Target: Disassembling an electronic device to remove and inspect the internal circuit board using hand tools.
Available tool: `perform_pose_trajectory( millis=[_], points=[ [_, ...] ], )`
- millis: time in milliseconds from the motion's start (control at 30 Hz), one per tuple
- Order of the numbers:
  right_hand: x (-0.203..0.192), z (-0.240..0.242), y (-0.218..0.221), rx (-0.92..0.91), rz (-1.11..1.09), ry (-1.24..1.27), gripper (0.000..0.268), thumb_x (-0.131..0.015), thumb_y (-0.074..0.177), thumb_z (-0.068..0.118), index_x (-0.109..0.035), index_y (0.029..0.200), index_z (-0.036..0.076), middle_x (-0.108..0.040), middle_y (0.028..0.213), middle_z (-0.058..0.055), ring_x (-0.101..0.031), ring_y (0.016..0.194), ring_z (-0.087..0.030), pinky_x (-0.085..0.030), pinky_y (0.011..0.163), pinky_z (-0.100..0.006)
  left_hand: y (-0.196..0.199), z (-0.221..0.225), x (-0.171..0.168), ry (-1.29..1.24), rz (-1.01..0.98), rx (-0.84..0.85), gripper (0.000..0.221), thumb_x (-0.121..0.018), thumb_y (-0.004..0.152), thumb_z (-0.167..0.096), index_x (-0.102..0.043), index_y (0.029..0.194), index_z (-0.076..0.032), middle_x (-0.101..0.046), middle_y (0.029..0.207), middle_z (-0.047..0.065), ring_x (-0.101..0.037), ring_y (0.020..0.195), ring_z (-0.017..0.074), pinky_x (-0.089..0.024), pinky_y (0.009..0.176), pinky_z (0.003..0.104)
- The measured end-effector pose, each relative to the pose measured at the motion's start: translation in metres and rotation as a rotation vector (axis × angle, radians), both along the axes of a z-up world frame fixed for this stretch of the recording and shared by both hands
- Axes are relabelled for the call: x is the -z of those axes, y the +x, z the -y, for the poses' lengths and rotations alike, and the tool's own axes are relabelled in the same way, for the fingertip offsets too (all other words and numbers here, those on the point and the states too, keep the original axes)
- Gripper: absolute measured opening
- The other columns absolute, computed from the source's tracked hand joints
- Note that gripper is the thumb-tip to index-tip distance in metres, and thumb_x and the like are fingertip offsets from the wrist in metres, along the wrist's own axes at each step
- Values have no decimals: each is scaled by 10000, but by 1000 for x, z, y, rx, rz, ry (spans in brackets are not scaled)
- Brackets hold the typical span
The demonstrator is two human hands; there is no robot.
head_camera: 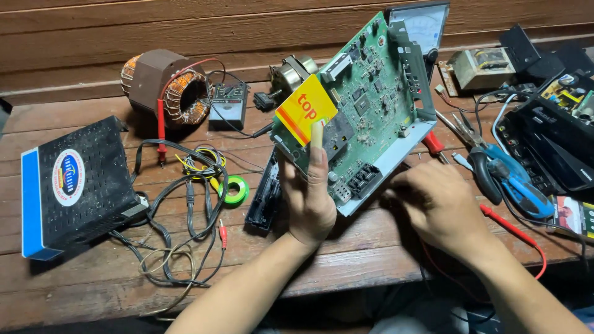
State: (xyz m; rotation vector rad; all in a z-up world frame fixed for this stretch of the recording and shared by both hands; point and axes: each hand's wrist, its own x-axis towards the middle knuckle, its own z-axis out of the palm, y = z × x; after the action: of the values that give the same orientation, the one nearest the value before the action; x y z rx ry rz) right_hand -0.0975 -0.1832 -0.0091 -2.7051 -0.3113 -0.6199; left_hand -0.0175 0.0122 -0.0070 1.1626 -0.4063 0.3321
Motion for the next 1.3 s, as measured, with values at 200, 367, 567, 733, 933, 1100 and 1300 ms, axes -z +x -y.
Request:
perform_pose_trajectory(
  millis=[200, 367, 567, 733, 933, 1100, 1300],
  points=[
    [2, 25, 9, 118, 33, -111, 238, -792, 835, 190, -632, 974, 83, -649, 894, -125, -578, 863, -382, -429, 768, -462, 1, 3, 5, -36, -56, 56, 464, -533, 1031, -301, -598, 1365, 15, -604, 1415, 170, -578, 1340, 277, -445, 1188, 381],
    [-7, 19, -25, 156, 137, -102, 216, -754, 881, 305, -708, 1039, 167, -698, 996, -38, -674, 963, -285, -502, 833, -421, 11, 20, 8, -297, -216, 157, 547, -551, 1041, -322, -442, 1504, -52, -544, 1445, 130, -501, 1326, 207, -400, 1203, 446],
    [-21, 67, -69, 342, 93, -218, 143, -715, 942, 197, -736, 1065, 127, -738, 1067, -64, -633, 1010, -316, -456, 883, -443, 11, 13, -37, -487, -725, 347, 595, -456, 952, -372, -497, 1475, -92, -627, 1396, 167, -623, 1259, 332, -532, 1023, 527],
    [-3, 109, -80, 717, -72, -417, 266, -692, 927, 367, -730, 1146, 221, -729, 1100, -33, -606, 1040, -358, -488, 834, -490, 8, 11, -34, -65, -669, 264, 773, -440, 859, -573, -305, 1574, -312, -310, 1695, 98, -322, 1535, 302, -383, 1155, 537],
    [12, 108, -70, 780, -58, -600, 369, -712, 866, 503, -745, 1125, 242, -699, 1022, -18, -641, 988, -290, -457, 771, -443, 2, 14, -42, -354, -946, 505, 686, -410, 899, -533, -554, 1421, -112, -648, 1360, 224, -640, 1187, 424, -526, 962, 617],
    [12, 108, -70, 755, -67, -633, 362, -711, 890, 433, -745, 1191, 234, -651, 1044, -83, -618, 987, -334, -505, 778, -454, 10, 9, -31, -387, -865, 567, 679, -456, 902, -555, -570, 1372, -79, -668, 1261, 216, -668, 1109, 406, -561, 913, 580],
    [1, 103, -92, 735, 33, -759, 255, -673, 974, 452, -783, 1119, 275, -657, 1013, -37, -617, 947, -274, -524, 868, -359, 20, 5, -27, -517, -793, 537, 628, -565, 889, -507, -598, 1342, -73, -686, 1206, 192, -679, 1050, 366, -573, 871, 524]
  ],
)
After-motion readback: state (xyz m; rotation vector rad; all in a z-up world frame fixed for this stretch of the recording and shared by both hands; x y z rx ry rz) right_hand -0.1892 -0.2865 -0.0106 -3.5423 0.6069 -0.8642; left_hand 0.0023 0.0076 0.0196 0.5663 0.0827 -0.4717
